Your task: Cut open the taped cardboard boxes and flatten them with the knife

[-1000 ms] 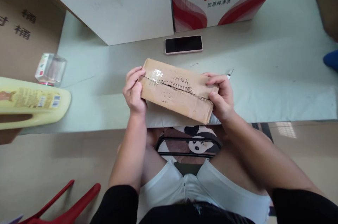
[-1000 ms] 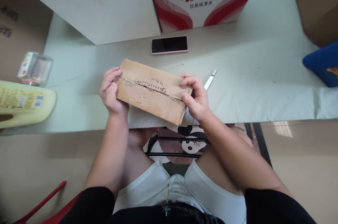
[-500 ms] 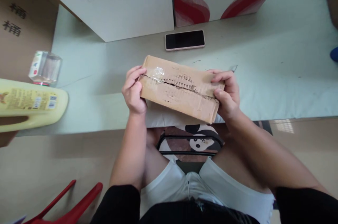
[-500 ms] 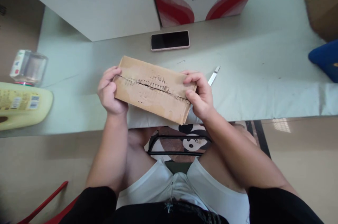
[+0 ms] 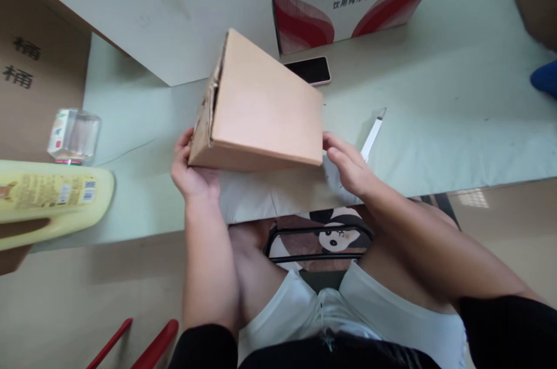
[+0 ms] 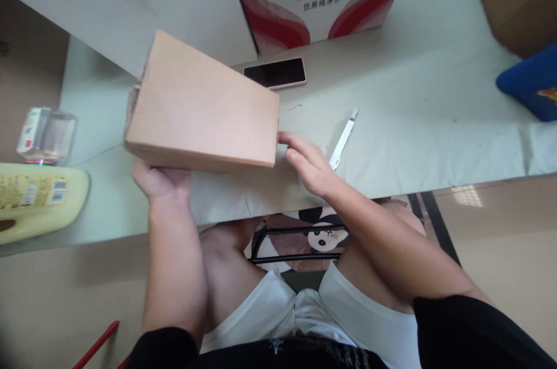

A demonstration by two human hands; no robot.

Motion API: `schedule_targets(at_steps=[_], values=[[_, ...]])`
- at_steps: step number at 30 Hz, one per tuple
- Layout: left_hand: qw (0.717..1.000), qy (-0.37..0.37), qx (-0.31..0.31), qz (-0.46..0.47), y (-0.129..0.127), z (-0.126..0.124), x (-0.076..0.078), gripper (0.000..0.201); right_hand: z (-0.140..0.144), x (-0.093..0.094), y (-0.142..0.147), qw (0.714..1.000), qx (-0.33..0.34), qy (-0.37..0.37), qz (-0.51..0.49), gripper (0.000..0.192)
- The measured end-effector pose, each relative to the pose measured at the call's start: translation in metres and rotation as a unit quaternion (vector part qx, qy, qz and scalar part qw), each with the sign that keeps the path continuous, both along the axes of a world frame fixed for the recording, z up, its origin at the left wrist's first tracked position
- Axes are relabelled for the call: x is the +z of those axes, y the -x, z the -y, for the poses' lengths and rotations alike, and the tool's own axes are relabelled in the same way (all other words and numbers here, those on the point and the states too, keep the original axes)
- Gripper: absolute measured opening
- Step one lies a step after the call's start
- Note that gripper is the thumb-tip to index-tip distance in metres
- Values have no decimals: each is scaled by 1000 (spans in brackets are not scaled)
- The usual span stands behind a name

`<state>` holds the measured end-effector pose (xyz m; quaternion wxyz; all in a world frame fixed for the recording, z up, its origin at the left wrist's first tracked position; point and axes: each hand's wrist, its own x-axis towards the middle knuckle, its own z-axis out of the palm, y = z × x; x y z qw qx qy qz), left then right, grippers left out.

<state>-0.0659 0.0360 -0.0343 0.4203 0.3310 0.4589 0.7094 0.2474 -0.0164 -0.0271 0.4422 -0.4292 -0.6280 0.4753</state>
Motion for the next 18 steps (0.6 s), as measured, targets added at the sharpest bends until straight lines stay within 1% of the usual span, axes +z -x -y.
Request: schedule_targets(at_steps=[3, 5, 8, 11, 13, 15, 18], values=[[997, 66, 18, 41, -6, 4, 3, 29, 0, 3, 7, 996, 47, -74, 13, 55], [996, 86, 27, 25, -14, 8, 5, 29, 0, 2, 10, 991, 56, -122, 7, 53], [990, 144, 5, 1, -24, 15, 6, 34, 0, -2, 12, 984, 60, -169, 6, 52], [975, 213, -58, 0, -31, 19, 5, 48, 0, -1, 11, 975, 43, -214, 34, 53], [966, 234, -113, -5, -35, 22, 5, 56, 0, 2, 10, 969, 29, -240, 59, 55], [954, 246, -172, -10, -40, 24, 5, 68, 1, 6, 8, 967, 28, -244, 72, 57], [932, 263, -248, -18, -43, 25, 5, 85, 2, 10, 3, 971, 33, -226, 74, 59]])
